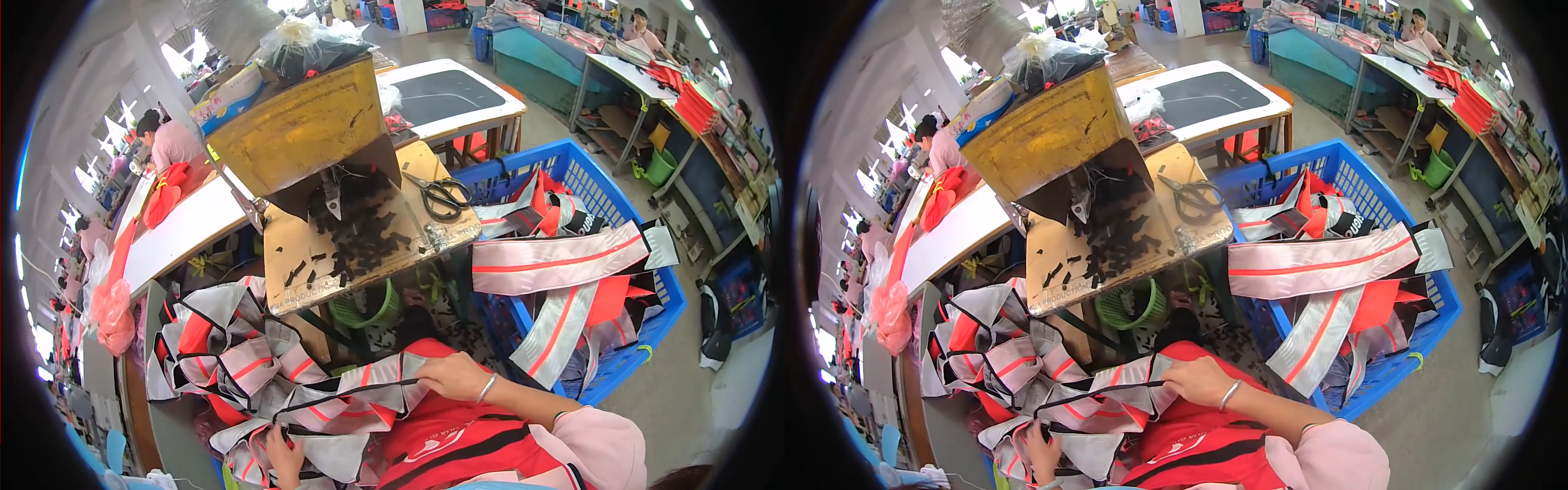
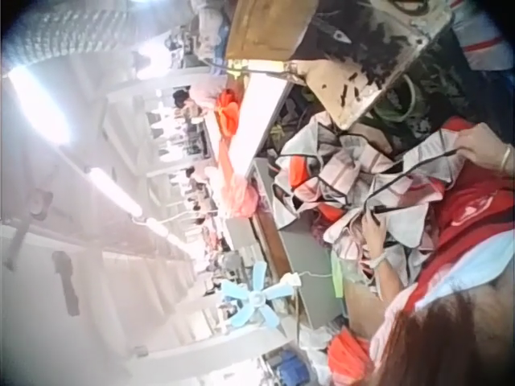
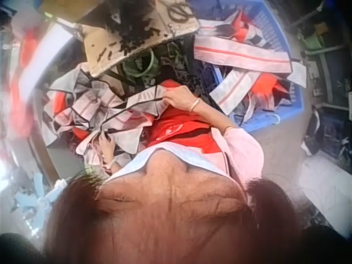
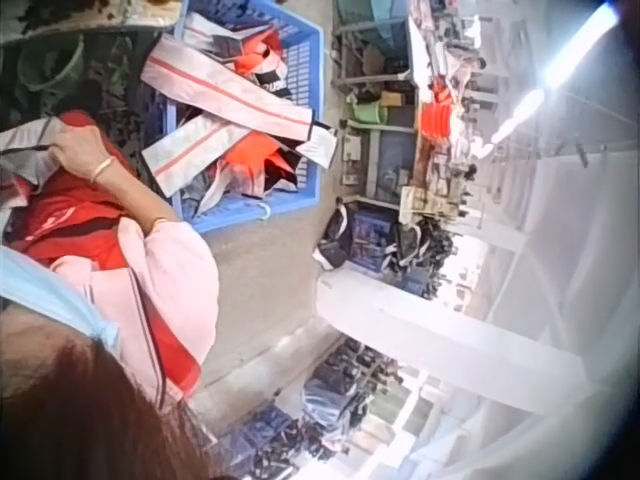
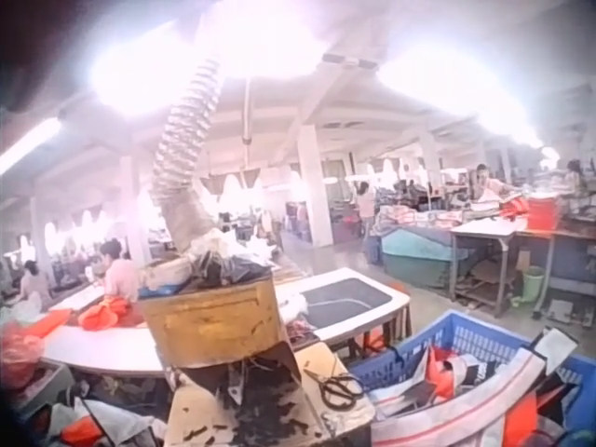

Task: Trim excess fabric from life jacket or high-visibility vest components using a specialized trimming machine.

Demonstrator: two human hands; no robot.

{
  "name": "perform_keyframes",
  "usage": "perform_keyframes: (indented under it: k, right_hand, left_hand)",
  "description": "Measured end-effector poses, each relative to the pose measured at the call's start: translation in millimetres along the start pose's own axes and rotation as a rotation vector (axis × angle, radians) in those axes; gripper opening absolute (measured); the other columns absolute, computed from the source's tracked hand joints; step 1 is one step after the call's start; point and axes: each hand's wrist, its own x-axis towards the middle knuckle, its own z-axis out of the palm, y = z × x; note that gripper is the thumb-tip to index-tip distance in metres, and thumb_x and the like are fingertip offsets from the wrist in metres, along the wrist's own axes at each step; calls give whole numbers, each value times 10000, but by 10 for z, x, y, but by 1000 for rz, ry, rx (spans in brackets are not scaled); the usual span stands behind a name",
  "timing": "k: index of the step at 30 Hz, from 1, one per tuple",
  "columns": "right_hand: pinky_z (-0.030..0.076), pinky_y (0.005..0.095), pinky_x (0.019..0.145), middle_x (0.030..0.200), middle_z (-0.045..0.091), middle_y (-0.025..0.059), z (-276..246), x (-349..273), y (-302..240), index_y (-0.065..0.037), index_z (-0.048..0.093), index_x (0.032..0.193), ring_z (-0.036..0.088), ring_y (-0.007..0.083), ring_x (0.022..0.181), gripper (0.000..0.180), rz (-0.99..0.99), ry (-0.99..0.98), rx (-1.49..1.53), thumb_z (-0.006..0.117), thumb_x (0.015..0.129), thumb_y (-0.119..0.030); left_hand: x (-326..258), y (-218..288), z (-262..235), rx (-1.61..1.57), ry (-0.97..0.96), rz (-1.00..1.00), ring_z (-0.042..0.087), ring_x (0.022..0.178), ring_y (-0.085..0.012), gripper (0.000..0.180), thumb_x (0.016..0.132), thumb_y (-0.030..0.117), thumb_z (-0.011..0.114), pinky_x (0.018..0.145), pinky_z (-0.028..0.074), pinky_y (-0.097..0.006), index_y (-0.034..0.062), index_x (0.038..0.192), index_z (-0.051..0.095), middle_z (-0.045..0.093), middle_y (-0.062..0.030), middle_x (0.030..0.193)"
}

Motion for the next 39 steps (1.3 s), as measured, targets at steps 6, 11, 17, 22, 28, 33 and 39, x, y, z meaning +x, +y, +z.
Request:
perform_keyframes:
  k: [6, 11, 17, 22, 28, 33, 39]
  right_hand:
    - [497, 374, 618, 888, 635, 26, -626, 29, -227, -151, 651, 936, 638, 249, 766, 137, -193, -19, 149, 571, 873, -242]
    - [457, 351, 553, 796, 650, 36, -1180, -108, -375, -108, 676, 844, 624, 230, 642, 94, -148, -3, 141, 682, 769, -165]
    - [446, 304, 605, 687, 632, 106, -1279, -494, -161, 3, 633, 723, 597, 221, 659, 44, 4, 161, 322, 642, 680, -1]
    - [413, 248, 605, 765, 518, 57, -1483, -548, 365, 8, 567, 888, 520, 128, 634, 93, 132, 335, 387, 526, 906, -73]
    - [434, 238, 620, 796, 567, 17, -1413, -501, 668, 7, 589, 1113, 524, 90, 660, 205, 382, 421, 502, 534, 951, -106]
    - [433, 223, 522, 682, 575, 14, -1094, -108, 505, -9, 587, 982, 543, 96, 532, 129, 425, 167, 702, 576, 923, -124]
    - [440, 245, 551, 696, 609, 26, -1054, 262, 288, -12, 650, 897, 547, 96, 564, 166, 389, 132, 437, 675, 847, -169]
  left_hand:
    - [-171, -435, 507, -267, 263, -251, 400, 1300, -334, 783, 725, 30, 691, 1108, 296, -387, -46, 1403, 306, 377, -231, 1406]
    - [348, -172, 666, -216, 717, -346, 469, 968, -287, 555, 692, 115, 742, 919, 379, -374, -35, 1142, 453, 492, -149, 1036]
    - [723, 102, 595, -559, 1034, -353, 573, 841, -188, 258, 856, 67, 692, 799, 465, -365, -29, 1055, 558, 621, -81, 927]
    - [385, 634, 38, -214, 685, -201, 571, 668, -383, 197, 908, 142, 593, 612, 444, -431, -25, 806, 575, 589, -207, 738]
    - [250, 1212, -366, -205, 348, -116, 564, 626, -386, 184, 883, 195, 583, 590, 420, -468, 24, 857, 643, 583, -199, 707]
    - [445, 1565, -685, -509, 661, 5, 597, 697, -304, 130, 883, 139, 624, 660, 462, -427, 13, 889, 651, 638, -121, 777]
    - [797, 1008, -597, 82, -22, -5, 604, 797, -412, 281, 820, 224, 676, 688, 468, -446, -50, 844, 617, 617, -263, 840]
